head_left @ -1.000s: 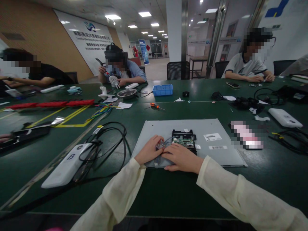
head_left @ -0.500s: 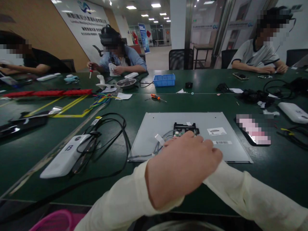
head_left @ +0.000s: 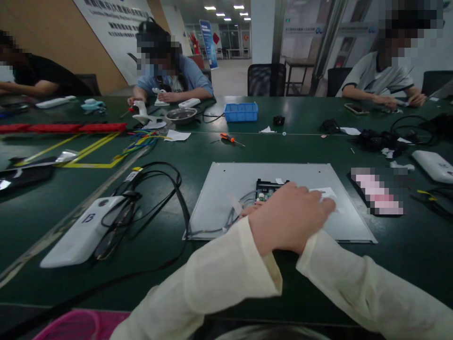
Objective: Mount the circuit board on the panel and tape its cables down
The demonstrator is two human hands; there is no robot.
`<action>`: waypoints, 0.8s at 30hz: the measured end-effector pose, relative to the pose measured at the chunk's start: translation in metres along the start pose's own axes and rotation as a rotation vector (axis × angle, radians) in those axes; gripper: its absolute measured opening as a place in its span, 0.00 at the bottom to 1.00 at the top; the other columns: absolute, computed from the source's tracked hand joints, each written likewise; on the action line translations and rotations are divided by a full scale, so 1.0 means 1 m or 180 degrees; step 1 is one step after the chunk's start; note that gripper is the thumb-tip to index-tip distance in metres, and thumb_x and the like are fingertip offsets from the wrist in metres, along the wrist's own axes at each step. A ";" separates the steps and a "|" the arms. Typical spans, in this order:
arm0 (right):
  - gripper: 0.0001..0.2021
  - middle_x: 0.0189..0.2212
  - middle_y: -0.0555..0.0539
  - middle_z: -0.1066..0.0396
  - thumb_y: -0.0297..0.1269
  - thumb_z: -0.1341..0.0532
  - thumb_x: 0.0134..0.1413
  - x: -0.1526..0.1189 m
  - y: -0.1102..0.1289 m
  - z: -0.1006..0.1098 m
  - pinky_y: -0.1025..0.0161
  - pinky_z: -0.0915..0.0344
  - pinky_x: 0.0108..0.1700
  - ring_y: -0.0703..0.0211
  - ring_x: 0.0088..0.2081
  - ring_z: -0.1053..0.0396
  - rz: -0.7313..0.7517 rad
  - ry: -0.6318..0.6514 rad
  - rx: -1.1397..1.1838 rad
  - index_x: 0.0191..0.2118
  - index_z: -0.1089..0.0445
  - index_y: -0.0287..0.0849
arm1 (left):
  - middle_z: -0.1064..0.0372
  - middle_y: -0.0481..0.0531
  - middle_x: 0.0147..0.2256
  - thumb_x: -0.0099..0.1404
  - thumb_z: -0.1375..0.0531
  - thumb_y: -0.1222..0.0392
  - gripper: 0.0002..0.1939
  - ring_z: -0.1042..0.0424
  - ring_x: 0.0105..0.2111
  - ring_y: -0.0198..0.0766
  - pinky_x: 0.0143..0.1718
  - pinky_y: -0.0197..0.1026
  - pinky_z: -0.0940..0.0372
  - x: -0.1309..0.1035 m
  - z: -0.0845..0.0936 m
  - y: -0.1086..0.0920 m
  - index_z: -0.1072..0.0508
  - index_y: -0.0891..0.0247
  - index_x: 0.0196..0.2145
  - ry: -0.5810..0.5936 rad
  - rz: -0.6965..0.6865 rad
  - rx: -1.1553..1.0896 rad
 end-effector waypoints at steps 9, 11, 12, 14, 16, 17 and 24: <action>0.28 0.59 0.33 0.37 0.43 0.43 0.59 -0.020 0.018 -0.001 0.44 0.43 0.60 0.39 0.60 0.40 0.0649 0.0750 -0.0091 0.61 0.40 0.33 | 0.37 0.56 0.57 0.70 0.50 0.52 0.21 0.39 0.57 0.44 0.59 0.50 0.43 -0.042 -0.072 0.095 0.38 0.61 0.57 -0.0102 0.0884 -0.0990; 0.27 0.56 0.33 0.34 0.43 0.44 0.60 -0.016 0.017 -0.001 0.47 0.41 0.59 0.41 0.58 0.37 0.0651 0.0801 -0.0017 0.60 0.39 0.32 | 0.36 0.56 0.56 0.71 0.51 0.54 0.19 0.38 0.56 0.44 0.58 0.50 0.42 -0.045 -0.073 0.098 0.37 0.61 0.56 -0.0086 0.0917 -0.1005; 0.26 0.55 0.34 0.33 0.43 0.44 0.60 -0.014 0.017 -0.001 0.47 0.40 0.58 0.41 0.56 0.36 0.0651 0.0811 -0.0001 0.59 0.38 0.32 | 0.35 0.56 0.56 0.71 0.51 0.54 0.19 0.37 0.56 0.44 0.58 0.50 0.42 -0.046 -0.071 0.100 0.36 0.61 0.56 -0.0135 0.0959 -0.0954; 0.23 0.52 0.35 0.30 0.43 0.44 0.61 -0.012 0.019 0.000 0.47 0.38 0.55 0.42 0.53 0.33 0.0742 0.0839 -0.0016 0.56 0.35 0.34 | 0.34 0.56 0.54 0.70 0.51 0.56 0.18 0.37 0.55 0.45 0.58 0.51 0.42 -0.048 -0.064 0.108 0.35 0.62 0.55 -0.0280 0.1110 -0.0754; 0.20 0.51 0.36 0.30 0.42 0.44 0.60 -0.011 0.023 0.003 0.46 0.42 0.57 0.42 0.54 0.34 0.0875 0.0807 -0.0055 0.54 0.33 0.36 | 0.33 0.56 0.52 0.69 0.50 0.58 0.16 0.36 0.53 0.46 0.57 0.52 0.43 -0.054 -0.056 0.120 0.34 0.62 0.52 -0.0454 0.1347 -0.0488; 0.20 0.52 0.37 0.30 0.43 0.43 0.60 -0.010 0.025 0.005 0.46 0.44 0.59 0.43 0.55 0.35 0.0917 0.0763 -0.0061 0.53 0.32 0.36 | 0.33 0.56 0.51 0.69 0.49 0.58 0.15 0.36 0.53 0.46 0.57 0.52 0.43 -0.059 -0.051 0.128 0.33 0.62 0.51 -0.0548 0.1490 -0.0370; 0.25 0.58 0.39 0.37 0.49 0.48 0.63 -0.008 0.029 0.011 0.48 0.49 0.62 0.47 0.58 0.41 0.0981 0.0651 -0.0054 0.58 0.38 0.38 | 0.33 0.57 0.49 0.67 0.48 0.59 0.14 0.34 0.51 0.46 0.55 0.50 0.41 -0.113 -0.033 0.178 0.33 0.63 0.49 -0.0938 0.2150 -0.0290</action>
Point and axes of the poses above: each hand's wrist, its own x-axis towards the middle knuckle, its own z-axis out of the back of the hand, y = z × x, the point moved 10 cm from there along x, towards the middle knuckle
